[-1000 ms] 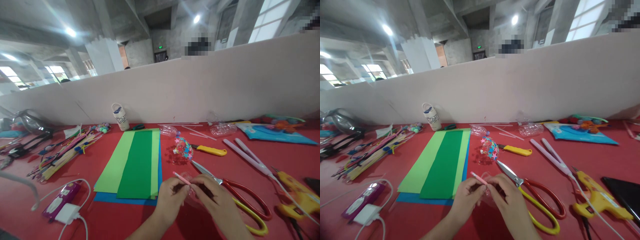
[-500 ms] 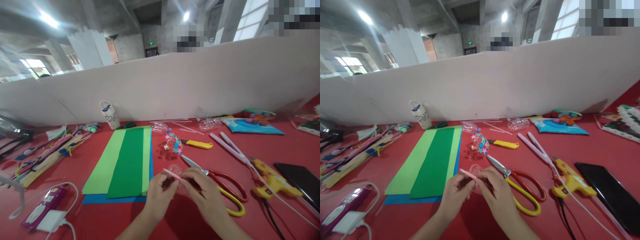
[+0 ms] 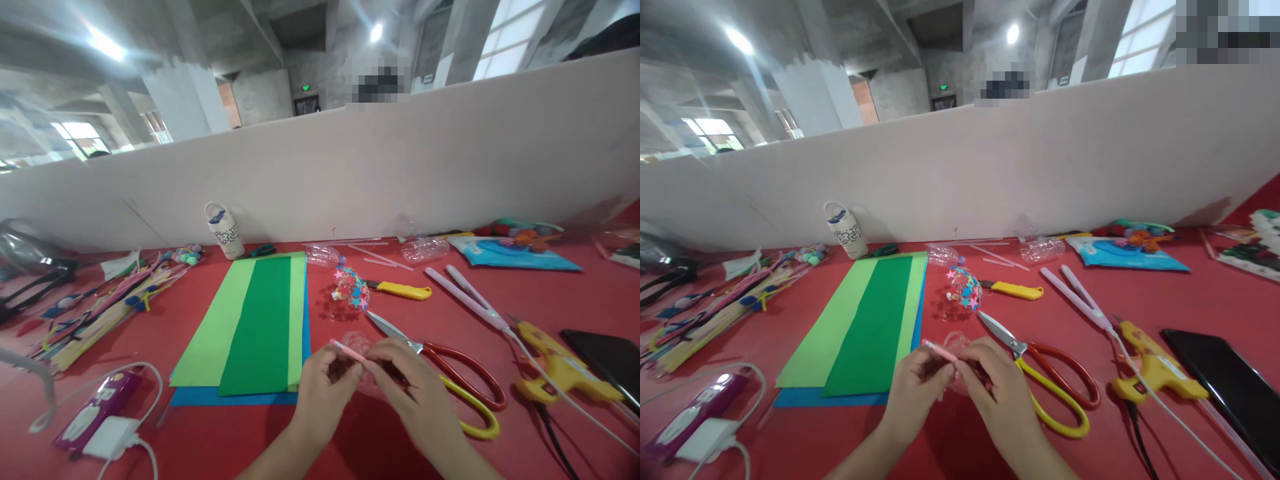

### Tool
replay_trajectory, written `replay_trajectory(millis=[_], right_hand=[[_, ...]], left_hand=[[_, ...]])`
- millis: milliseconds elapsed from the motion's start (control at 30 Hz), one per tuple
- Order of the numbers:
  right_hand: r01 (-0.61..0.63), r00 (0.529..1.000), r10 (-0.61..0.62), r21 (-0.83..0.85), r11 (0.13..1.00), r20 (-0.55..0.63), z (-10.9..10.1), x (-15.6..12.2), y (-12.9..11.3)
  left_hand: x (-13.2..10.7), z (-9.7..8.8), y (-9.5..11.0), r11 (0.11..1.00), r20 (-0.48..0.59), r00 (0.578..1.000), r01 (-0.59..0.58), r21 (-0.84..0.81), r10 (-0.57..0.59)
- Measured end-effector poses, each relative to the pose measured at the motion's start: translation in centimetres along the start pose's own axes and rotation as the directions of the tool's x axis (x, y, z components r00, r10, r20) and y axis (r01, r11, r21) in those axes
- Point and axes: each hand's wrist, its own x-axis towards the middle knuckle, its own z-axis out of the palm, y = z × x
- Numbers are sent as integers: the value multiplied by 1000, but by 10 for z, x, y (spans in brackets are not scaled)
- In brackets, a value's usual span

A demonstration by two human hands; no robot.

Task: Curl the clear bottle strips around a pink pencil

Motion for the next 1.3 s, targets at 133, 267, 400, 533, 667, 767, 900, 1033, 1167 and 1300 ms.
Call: replay_trajectory(millis=[133,267,400,533,667,767,900,1033,1167,1300], right_hand=[[-8,1000,7,5,1000,13,1,0,1],[-41,999,41,11,999,9,1,1,2],[-73,997,72,12,997,6,2,1,2],[-101,995,101,39,994,2,3,1,2],[-143,990,144,61,988,-13,4,0,0],[-146,989,147,69,987,-6,3,0,0],[-148,989,148,81,986,5,3,0,0],[-139,990,139,77,987,4,2,1,-2],[-142,990,142,81,986,11,1,2,-3],[-155,988,155,103,982,15,0,3,-4]], left_hand=[[0,-1,-3,1000,6,1000,-1,13,1],[1,-2,-3,998,12,999,-30,52,29],[1,-2,0,989,10,996,-86,117,85],[1,-1,2,995,5,998,-60,76,59],[2,0,3,1000,5,1000,1,18,-1],[2,0,4,1000,4,1000,25,5,-25],[2,0,3,999,3,999,39,-15,-39],[3,0,1,999,2,1000,24,-27,-24],[2,0,0,999,6,1000,-6,-37,6],[2,0,-1,999,-4,1000,-9,-43,9]])
